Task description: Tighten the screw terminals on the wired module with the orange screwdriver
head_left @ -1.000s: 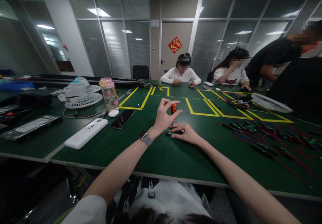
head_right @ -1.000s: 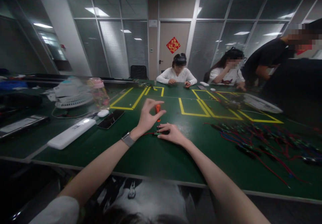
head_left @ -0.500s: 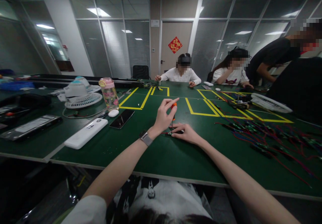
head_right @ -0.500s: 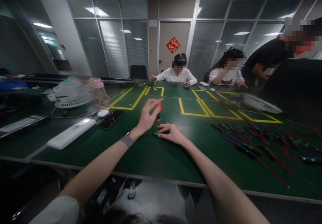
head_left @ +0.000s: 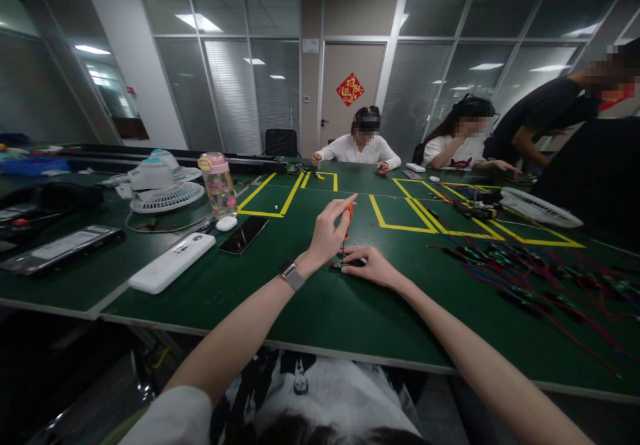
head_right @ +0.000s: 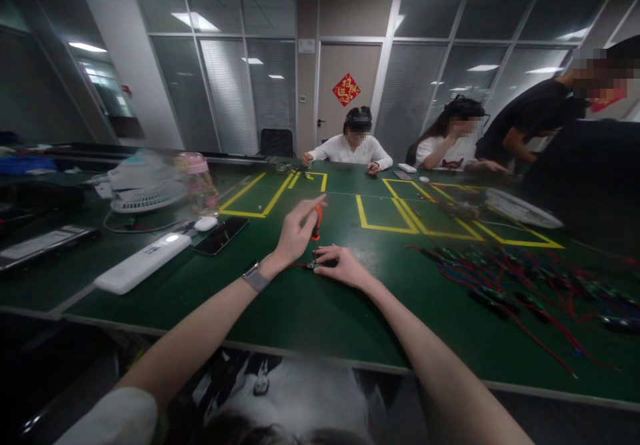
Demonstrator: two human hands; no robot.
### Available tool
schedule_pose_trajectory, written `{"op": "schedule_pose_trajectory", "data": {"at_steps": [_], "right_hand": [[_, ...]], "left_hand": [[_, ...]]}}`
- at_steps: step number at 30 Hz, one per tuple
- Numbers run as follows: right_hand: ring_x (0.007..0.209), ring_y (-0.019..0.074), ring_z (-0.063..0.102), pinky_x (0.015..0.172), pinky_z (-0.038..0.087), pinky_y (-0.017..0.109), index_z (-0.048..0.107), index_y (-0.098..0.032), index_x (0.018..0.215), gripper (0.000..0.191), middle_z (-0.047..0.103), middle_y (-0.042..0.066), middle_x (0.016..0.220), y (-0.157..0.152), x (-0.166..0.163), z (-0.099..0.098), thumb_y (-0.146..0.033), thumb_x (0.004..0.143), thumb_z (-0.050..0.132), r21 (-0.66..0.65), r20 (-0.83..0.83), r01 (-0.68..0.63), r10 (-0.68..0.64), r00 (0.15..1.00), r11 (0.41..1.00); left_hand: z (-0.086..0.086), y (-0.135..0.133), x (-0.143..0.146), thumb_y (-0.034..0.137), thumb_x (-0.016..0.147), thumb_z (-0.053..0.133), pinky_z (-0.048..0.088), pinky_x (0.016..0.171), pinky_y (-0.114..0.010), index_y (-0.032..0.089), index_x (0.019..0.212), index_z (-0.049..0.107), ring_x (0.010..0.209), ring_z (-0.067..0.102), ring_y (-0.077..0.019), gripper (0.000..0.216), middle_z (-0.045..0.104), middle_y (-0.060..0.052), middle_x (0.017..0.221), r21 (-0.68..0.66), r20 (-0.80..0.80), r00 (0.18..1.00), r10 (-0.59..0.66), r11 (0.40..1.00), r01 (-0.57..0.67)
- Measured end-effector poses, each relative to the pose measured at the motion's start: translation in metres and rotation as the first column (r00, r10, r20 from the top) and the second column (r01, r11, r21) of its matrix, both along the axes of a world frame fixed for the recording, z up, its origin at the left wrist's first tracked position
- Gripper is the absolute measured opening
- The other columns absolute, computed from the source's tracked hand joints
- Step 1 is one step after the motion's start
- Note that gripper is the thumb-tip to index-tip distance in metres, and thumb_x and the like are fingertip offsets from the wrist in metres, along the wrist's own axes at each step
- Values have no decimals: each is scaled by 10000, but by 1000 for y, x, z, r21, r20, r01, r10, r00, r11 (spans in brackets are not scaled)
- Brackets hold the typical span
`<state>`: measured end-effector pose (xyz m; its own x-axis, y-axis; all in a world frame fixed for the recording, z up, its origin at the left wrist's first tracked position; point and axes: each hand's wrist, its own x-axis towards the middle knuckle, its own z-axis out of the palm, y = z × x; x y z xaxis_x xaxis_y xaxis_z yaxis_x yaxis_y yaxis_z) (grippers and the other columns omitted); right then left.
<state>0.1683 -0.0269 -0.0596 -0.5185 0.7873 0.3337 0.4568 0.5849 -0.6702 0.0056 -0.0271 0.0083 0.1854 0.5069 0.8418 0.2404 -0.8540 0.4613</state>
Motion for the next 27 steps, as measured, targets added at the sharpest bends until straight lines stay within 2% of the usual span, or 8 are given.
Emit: {"op": "schedule_pose_trajectory", "data": {"at_steps": [5, 7, 11, 14, 18, 21, 23, 27], "right_hand": [[1124, 272, 582, 1050, 341, 510, 753, -234, 866, 196, 668, 100, 1145, 1, 1, -1, -356, 725, 694, 1, -2, -6, 6, 1000, 1000], [1127, 274, 579, 1053, 336, 514, 753, -233, 870, 196, 667, 101, 1147, 2, 1, -1, -356, 731, 688, 1, 5, -8, 8, 1000, 1000], [1123, 276, 581, 1046, 348, 502, 753, -235, 876, 203, 671, 98, 1139, 2, 1, -2, -362, 734, 686, 11, 11, -6, 6, 1000, 1000], [1125, 271, 580, 1042, 357, 490, 752, -233, 877, 200, 672, 95, 1140, 2, 1, -1, -358, 735, 685, 21, 17, -10, 10, 1000, 1000], [1131, 268, 578, 1058, 337, 497, 748, -238, 894, 216, 669, 92, 1145, 1, 0, -1, -357, 721, 698, 6, 11, -3, 3, 1000, 1000], [1125, 267, 582, 1060, 334, 501, 743, -235, 922, 242, 672, 99, 1137, 0, 0, -1, -355, 716, 703, 0, 0, 1, -1, 1000, 1000], [1118, 268, 587, 1062, 329, 506, 746, -233, 907, 227, 674, 103, 1132, 1, 0, -1, -354, 721, 698, 9, 0, 0, 0, 1000, 1000], [1115, 268, 589, 1073, 304, 515, 750, -238, 878, 199, 672, 98, 1137, 1, 0, -2, -357, 730, 689, 23, 9, -2, 2, 1000, 1000]], "left_hand": [[0, 0, 0, 253, 867, 554, 451, 812, -260, 215, 1164, 600, 858, 550, -133, 302, 578, -30, 934, 1, 7, 996, 85, 996, -85], [1, 0, 0, 270, 869, 553, 446, 825, -261, 226, 1143, 620, 867, 541, -135, 286, 550, -28, 924, -5, -5, 994, 113, 994, -113], [0, 1, 0, 211, 941, 383, 420, 915, -281, 225, 1260, 530, 1001, 542, -140, 351, 573, -49, 1063, -37, -25, 1000, 13, 999, -14], [-2, 4, 1, 193, 934, 389, 430, 906, -285, 210, 1297, 481, 985, 560, -141, 375, 598, -56, 1090, -63, -27, 999, -45, 997, 43], [-2, 5, 1, 217, 878, 520, 459, 812, -269, 206, 1196, 558, 863, 558, -137, 321, 594, -45, 990, -60, -15, 999, 49, 997, -50], [1, 2, 0, 249, 832, 599, 458, 805, -269, 199, 1078, 629, 835, 543, -140, 253, 565, -37, 925, -44, -9, 993, 118, 992, -119], [2, 0, -1, 261, 855, 566, 455, 832, -273, 203, 1099, 629, 874, 550, -145, 259, 563, -47, 962, -48, -9, 994, 109, 993, -110], [1, 1, -1, 215, 942, 369, 423, 935, -299, 222, 1254, 530, 1067, 547, -159, 352, 587, -62, 1144, -69, -13, 1000, -12, 998, 12]]}}
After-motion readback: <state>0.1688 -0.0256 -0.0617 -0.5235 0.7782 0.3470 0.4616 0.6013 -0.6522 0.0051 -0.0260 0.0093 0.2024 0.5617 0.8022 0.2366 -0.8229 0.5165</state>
